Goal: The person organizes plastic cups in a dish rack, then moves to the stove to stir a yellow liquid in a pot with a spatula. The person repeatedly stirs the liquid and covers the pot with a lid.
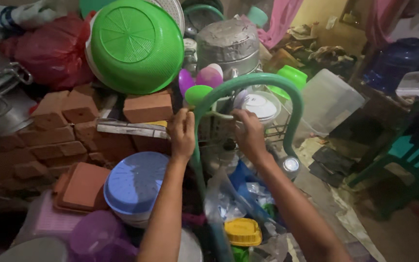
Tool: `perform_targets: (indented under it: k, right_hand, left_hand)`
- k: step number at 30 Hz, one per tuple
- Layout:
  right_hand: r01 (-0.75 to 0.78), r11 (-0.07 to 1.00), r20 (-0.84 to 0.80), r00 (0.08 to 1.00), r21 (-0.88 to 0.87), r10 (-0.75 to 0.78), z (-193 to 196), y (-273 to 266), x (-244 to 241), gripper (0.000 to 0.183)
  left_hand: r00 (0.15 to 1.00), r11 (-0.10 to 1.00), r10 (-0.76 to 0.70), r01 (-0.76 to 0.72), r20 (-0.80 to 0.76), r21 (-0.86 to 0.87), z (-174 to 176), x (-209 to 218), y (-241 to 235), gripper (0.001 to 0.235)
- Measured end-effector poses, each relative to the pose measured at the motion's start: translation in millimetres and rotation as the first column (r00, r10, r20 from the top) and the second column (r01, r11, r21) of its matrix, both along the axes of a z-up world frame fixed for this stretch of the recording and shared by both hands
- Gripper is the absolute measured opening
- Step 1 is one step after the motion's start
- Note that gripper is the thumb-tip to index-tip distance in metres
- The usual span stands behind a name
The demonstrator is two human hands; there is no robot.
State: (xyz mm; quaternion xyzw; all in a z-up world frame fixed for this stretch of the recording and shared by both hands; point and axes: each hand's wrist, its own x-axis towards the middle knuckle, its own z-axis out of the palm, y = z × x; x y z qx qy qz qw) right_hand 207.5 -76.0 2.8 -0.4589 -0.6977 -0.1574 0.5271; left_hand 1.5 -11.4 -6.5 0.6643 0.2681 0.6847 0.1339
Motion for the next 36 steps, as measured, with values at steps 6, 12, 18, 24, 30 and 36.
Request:
perform_targets:
  k: [6, 12, 18, 24, 30, 36]
  right_hand:
    - [-0.115, 0.985, -0.235, 0.968, -0.13, 0.082, 29, 23, 4, 0.037]
    - [-0.149, 0.978, -0.274, 0.956, -0.148, 0.104, 56, 38, 13, 0.02]
    - [-0.333, 0.927, -0.455, 0.861, -0.171, 0.226, 64, 42, 19, 0.035]
    - [-0.365, 0.921, -0.494, 0.83, -0.136, 0.257, 61, 51, 25, 0.036]
    - [-0.284, 0.934, -0.417, 0.892, -0.215, 0.175, 48, 44, 14, 0.021]
    - [-0.352, 0.931, -0.299, 0.903, -0.099, 0.31, 48, 41, 8, 0.025]
  left_hand:
    - [0.964, 0.925, -0.238, 0.263, 0.12, -0.275, 27, -3, 8, 0.048]
    - [0.97, 0.928, -0.23, 0.242, 0.075, -0.283, 71, -2, 17, 0.055]
    - [0.973, 0.943, -0.216, 0.23, 0.085, -0.242, 81, 9, 19, 0.054]
    - [0.973, 0.952, -0.204, 0.223, 0.109, -0.209, 74, 15, 32, 0.048]
    - [0.964, 0.945, -0.21, 0.243, 0.164, -0.218, 54, 3, 44, 0.043]
    - [0.915, 0.855, -0.334, 0.395, 0.228, -0.336, 40, -7, 33, 0.046]
